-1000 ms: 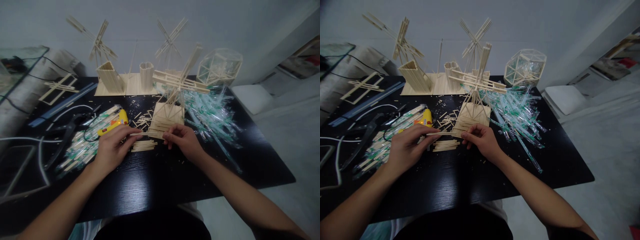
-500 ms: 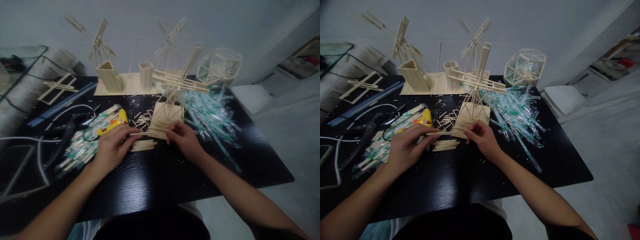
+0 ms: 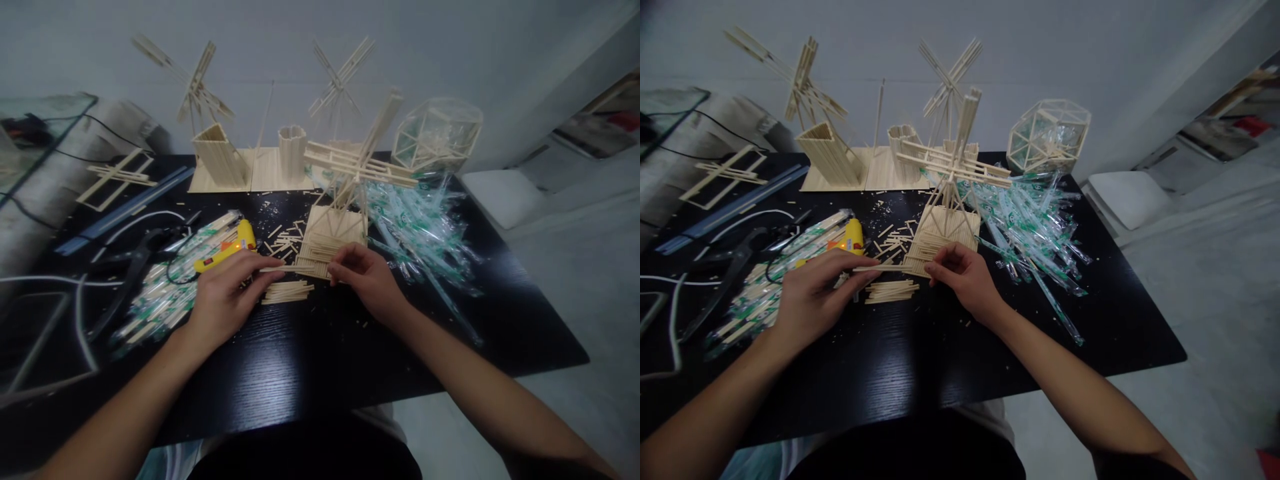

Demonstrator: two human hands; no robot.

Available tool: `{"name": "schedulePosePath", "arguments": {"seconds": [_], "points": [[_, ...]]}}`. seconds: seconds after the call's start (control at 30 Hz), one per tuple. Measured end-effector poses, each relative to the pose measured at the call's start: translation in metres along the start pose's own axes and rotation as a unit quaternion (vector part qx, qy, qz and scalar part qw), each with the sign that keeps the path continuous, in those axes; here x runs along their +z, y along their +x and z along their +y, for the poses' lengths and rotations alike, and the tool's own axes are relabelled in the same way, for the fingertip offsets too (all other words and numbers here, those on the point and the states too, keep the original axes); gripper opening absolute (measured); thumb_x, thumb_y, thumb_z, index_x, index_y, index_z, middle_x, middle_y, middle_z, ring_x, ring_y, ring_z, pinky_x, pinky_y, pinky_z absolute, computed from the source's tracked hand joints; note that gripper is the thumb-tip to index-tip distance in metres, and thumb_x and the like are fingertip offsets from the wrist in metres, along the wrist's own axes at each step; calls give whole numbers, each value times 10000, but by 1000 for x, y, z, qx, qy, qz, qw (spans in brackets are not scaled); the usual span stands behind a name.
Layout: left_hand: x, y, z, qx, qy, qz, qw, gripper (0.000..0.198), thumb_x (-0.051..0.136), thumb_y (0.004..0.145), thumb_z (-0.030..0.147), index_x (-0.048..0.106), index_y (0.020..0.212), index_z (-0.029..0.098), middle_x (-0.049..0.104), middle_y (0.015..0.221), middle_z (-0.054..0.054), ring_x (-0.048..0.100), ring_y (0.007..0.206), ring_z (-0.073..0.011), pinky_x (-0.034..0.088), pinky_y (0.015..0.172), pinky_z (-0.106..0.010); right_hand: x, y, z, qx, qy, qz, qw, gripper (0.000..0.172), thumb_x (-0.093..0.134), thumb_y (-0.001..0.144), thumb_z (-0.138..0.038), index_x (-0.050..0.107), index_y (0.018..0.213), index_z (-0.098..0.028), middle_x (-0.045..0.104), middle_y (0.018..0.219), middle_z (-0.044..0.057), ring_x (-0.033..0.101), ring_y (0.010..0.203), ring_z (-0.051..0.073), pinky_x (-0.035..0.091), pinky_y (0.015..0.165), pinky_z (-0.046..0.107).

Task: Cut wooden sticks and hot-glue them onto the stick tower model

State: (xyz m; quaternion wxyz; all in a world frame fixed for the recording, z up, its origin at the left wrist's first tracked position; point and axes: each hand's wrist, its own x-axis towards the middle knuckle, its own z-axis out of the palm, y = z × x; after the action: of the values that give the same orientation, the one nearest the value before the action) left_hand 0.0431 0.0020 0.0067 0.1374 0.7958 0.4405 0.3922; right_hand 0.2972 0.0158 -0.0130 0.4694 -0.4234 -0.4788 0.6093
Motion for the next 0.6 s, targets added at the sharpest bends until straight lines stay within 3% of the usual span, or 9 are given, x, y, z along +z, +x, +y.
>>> {"name": "schedulePosePath", "arguments": {"seconds": [0.43,0.6], "points": [[1,1,2,17,-9,4,1000,116,723,932,220,736,1045,191,766,922,-27,707,822,-143,536,779,-270,0,-1,0,-10,-18,-27,999,335,864,781,-410,606,805,-198,592,710,-58,589,584,88,498,625,244],[0,1,1,22,-6,4,1000,129,723,932,210,733,1059,193,766,924,-27,703,821,-138,536,768,-269,0,0,0,-14,-6,-29,999,313,882,756,-399,652,842,-204,615,740,-48,614,613,100,542,648,259]]}}
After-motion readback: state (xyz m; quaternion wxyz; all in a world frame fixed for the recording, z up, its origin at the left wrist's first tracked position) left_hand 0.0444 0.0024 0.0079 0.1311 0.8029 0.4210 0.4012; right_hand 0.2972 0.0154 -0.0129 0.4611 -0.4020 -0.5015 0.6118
